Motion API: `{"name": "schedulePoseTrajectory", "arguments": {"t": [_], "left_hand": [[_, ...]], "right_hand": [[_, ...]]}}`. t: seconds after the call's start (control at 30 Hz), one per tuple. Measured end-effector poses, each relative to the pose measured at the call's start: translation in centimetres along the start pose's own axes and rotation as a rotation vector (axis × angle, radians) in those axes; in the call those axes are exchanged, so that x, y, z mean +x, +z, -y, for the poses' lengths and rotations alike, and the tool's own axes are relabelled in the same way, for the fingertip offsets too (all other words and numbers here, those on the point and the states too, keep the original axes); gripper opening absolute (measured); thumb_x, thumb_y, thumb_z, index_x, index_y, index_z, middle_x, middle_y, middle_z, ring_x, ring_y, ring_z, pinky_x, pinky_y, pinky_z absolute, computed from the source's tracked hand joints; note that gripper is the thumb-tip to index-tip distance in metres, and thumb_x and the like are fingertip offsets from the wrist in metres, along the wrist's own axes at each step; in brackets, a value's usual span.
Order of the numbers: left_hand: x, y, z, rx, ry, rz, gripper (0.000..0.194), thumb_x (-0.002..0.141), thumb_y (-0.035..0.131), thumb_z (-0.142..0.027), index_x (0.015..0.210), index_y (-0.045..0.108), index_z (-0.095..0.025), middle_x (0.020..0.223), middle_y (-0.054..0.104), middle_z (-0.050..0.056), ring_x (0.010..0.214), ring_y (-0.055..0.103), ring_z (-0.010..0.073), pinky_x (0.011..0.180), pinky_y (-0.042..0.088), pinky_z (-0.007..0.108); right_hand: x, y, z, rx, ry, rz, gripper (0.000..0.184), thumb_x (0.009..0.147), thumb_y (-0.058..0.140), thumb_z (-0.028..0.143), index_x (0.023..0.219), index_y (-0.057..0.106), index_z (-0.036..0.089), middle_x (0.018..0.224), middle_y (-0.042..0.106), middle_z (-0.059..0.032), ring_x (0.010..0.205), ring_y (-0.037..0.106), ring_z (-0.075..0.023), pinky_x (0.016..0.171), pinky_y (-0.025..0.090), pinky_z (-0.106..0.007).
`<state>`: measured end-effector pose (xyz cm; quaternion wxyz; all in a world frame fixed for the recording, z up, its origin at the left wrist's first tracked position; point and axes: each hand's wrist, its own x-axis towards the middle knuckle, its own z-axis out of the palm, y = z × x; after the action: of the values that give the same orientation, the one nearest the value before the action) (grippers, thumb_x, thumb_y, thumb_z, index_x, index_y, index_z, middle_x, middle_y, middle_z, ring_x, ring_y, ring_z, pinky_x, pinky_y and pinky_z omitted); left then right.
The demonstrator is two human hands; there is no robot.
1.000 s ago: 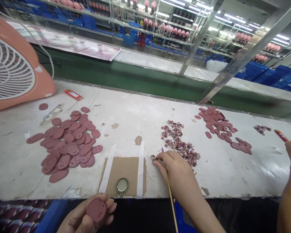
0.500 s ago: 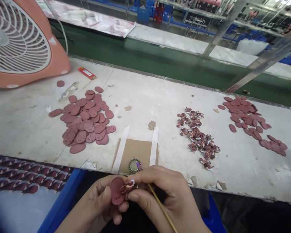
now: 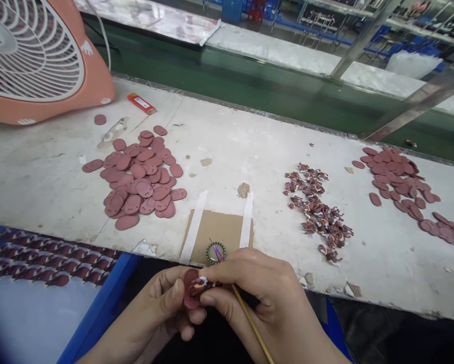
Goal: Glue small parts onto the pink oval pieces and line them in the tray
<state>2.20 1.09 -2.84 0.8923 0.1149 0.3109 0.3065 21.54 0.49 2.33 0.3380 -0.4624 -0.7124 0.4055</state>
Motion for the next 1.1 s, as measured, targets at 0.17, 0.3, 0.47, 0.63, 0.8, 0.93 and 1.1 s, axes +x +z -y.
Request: {"name": "schedulePoseTrajectory", "arguments": {"t": [0.17,0.3,0.47,0.63,0.8,0.93,1.1], "left_hand": [[0.1,0.0,0.1,0.003,-0.033,-0.025,0.027,0.071,0.084,-0.043,0.076,0.080,-0.016,0.063,0.071,0.001,0.056,0.066,0.0067,0.050,0.054,0.010],[0.1,0.1,0.1,-0.006,-0.043,-0.027,0.028,0.071,0.084,-0.043,0.076,0.081,-0.016,0.062,0.070,0.001,0.054,0.065,0.0062,0.049,0.053,0.010],[0.0,0.0,0.1,-0.010,-0.055,-0.036,0.030,0.070,0.084,-0.044,0.075,0.080,-0.015,0.062,0.071,0.001,0.054,0.065,0.0061,0.049,0.053,0.010],[0.0,-0.1,0.3,-0.067,-0.078,-0.074,0.028,0.068,0.087,-0.040,0.073,0.079,-0.014,0.062,0.072,0.001,0.053,0.065,0.0054,0.048,0.052,0.009],[0.2,-0.1,0.6,-0.149,-0.102,-0.080,0.027,0.065,0.090,-0.035,0.076,0.080,-0.012,0.060,0.073,0.001,0.052,0.066,0.0053,0.047,0.053,0.009],[0.0,0.0,0.7,-0.183,-0.096,-0.111,0.025,0.067,0.089,-0.032,0.076,0.079,-0.012,0.059,0.073,0.001,0.052,0.066,0.0053,0.049,0.053,0.009],[-0.1,0.1,0.8,-0.206,-0.099,-0.122,0.024,0.065,0.090,-0.031,0.075,0.079,-0.012,0.059,0.074,0.001,0.052,0.067,0.0054,0.050,0.054,0.009]], "right_hand": [[0.1,-0.3,-0.1,-0.078,-0.002,0.047,0.018,0.097,0.065,0.012,0.111,0.068,0.024,0.094,0.071,0.0038,0.084,0.068,-0.0067,0.078,0.052,-0.010],[0.5,-0.1,0.2,-0.059,-0.046,0.013,0.017,0.097,0.066,0.011,0.109,0.069,0.021,0.091,0.070,0.0037,0.081,0.067,-0.0047,0.077,0.050,-0.007],[0.8,-0.1,0.6,-0.067,-0.059,0.030,0.021,0.096,0.065,0.009,0.111,0.070,0.023,0.088,0.069,0.0034,0.078,0.066,-0.0061,0.073,0.051,-0.010],[1.0,0.0,0.7,-0.100,-0.053,0.060,0.017,0.096,0.063,0.008,0.105,0.069,0.021,0.089,0.068,0.0002,0.078,0.066,-0.0092,0.071,0.052,-0.014],[1.0,0.3,0.7,-0.108,-0.070,0.057,0.014,0.096,0.063,0.008,0.103,0.068,0.019,0.086,0.068,-0.0006,0.075,0.064,-0.0104,0.069,0.051,-0.015],[1.0,0.4,0.6,-0.109,-0.054,0.075,0.015,0.097,0.061,0.007,0.103,0.067,0.019,0.086,0.068,-0.0005,0.076,0.064,-0.0103,0.070,0.050,-0.016],[1.0,0.3,0.4,-0.111,-0.049,0.084,0.016,0.097,0.060,0.007,0.105,0.067,0.019,0.086,0.067,-0.0006,0.075,0.064,-0.0103,0.069,0.050,-0.017]]}}
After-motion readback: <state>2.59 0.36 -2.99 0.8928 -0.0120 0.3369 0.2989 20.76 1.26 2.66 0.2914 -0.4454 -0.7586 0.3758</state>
